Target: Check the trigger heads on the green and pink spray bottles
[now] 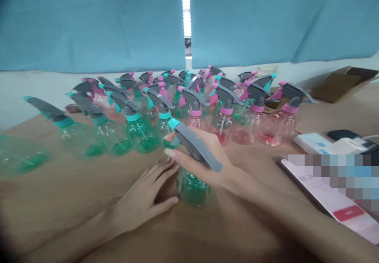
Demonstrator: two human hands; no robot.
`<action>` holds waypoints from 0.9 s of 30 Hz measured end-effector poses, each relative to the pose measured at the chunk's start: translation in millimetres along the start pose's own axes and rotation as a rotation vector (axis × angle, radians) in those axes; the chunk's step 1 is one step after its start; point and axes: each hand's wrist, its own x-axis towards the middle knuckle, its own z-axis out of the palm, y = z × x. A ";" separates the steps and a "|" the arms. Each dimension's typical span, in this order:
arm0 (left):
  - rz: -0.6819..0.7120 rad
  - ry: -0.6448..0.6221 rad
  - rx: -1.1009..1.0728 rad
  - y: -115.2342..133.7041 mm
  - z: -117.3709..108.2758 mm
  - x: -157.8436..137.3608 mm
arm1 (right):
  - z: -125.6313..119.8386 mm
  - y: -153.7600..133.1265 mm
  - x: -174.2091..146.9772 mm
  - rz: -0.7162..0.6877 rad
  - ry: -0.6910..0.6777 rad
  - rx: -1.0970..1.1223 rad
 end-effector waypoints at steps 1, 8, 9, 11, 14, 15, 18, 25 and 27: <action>0.003 -0.001 0.003 0.2 -0.1 0.1 | 1.0 2.0 0.2 0.007 0.002 0.002; 0.003 -0.010 0.000 1.6 -1.9 1.9 | 5.4 4.2 2.3 0.001 0.041 0.136; 0.004 -0.012 -0.001 1.6 -1.9 2.0 | 5.7 3.5 2.2 0.000 0.042 0.150; 0.010 -0.012 -0.005 1.5 -1.8 2.1 | 6.4 2.4 2.0 0.008 0.034 0.137; 0.016 -0.010 -0.004 0.8 -1.3 2.1 | 8.2 3.3 2.2 -0.015 0.053 0.095; 0.017 -0.010 -0.001 0.6 -1.2 2.1 | 8.9 4.5 2.3 -0.036 0.067 0.084; 0.011 -0.018 0.001 0.4 -1.2 2.4 | 10.5 10.4 2.1 -0.112 0.091 0.066; 0.006 -0.023 -0.012 1.2 -1.1 2.2 | 10.4 15.6 -0.8 -0.130 0.047 0.048; 0.005 -0.020 -0.009 0.9 -0.6 1.9 | 9.7 13.5 -1.3 -0.111 0.033 0.037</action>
